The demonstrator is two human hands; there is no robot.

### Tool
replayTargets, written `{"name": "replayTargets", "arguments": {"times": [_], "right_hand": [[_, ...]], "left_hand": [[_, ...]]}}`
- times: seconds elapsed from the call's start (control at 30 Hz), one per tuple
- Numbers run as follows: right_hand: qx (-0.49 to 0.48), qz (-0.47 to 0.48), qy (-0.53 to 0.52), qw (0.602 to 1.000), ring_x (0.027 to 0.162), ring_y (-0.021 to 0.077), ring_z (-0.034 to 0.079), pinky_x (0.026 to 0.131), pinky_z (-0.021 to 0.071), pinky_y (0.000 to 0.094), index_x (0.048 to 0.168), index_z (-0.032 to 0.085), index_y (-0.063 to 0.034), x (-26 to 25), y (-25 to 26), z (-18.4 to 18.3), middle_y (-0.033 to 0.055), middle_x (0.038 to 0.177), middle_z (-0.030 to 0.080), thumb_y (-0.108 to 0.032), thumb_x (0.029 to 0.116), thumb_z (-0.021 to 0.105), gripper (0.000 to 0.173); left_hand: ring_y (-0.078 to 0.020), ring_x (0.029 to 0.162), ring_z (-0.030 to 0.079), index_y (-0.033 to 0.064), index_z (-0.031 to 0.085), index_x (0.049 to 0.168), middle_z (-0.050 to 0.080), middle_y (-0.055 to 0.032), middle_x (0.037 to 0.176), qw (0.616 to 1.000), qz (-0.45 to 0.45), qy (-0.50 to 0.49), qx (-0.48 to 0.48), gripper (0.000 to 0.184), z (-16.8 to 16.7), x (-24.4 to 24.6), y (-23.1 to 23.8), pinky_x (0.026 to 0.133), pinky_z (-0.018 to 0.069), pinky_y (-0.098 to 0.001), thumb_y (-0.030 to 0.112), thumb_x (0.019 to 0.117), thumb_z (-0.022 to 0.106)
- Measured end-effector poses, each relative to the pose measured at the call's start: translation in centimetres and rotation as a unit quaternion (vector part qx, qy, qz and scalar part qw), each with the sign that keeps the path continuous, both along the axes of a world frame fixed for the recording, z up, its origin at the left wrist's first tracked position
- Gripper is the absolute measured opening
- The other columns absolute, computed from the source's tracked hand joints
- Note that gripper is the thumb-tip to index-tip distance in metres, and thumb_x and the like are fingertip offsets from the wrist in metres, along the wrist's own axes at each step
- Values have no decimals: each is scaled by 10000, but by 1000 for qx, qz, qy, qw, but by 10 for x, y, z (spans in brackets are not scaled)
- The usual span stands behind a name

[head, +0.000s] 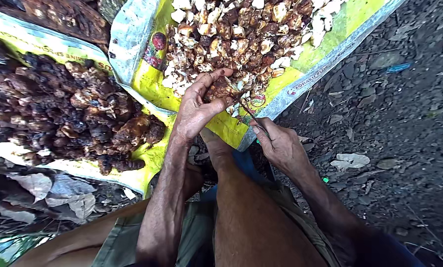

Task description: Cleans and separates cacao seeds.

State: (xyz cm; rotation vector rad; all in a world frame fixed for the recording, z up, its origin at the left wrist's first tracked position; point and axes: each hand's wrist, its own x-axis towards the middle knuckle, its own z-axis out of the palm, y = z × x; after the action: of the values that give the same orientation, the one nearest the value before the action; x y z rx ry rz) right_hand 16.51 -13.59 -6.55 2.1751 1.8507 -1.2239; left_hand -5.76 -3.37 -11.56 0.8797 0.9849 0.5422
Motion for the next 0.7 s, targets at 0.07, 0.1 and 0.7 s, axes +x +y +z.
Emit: {"name": "replayTargets", "arguments": {"times": [0.07, 0.1, 0.7], "right_hand": [[4, 10, -1, 1000, 640, 224, 645, 553, 511, 428, 1199, 687, -90, 2, 1, 0, 68, 767, 661, -324, 1083, 437, 361], [5, 15, -2, 1000, 630, 224, 638, 545, 506, 425, 1191, 683, -88, 3, 2, 1, 65, 758, 652, -321, 1082, 438, 355], [-73, 27, 13, 997, 543, 168, 572, 504, 472, 360, 1122, 664, -113, 0, 4, 19, 9, 627, 549, -339, 1082, 415, 339]], "left_hand": [[-211, 1187, 628, 20, 591, 1388, 604, -117, 1358, 999, 21, -38, -20, 546, -16, 5, 10, 968, 573, -374, 60, 849, 670], [-223, 1164, 644, 4, 584, 1380, 613, -131, 1349, 998, 26, -55, -32, 545, -19, 5, 12, 951, 585, -388, 49, 845, 675], [-160, 733, 633, 67, 535, 1385, 633, -102, 1320, 997, 40, -45, -47, 523, -8, 12, -2, 562, 538, -274, -38, 873, 535]]}}
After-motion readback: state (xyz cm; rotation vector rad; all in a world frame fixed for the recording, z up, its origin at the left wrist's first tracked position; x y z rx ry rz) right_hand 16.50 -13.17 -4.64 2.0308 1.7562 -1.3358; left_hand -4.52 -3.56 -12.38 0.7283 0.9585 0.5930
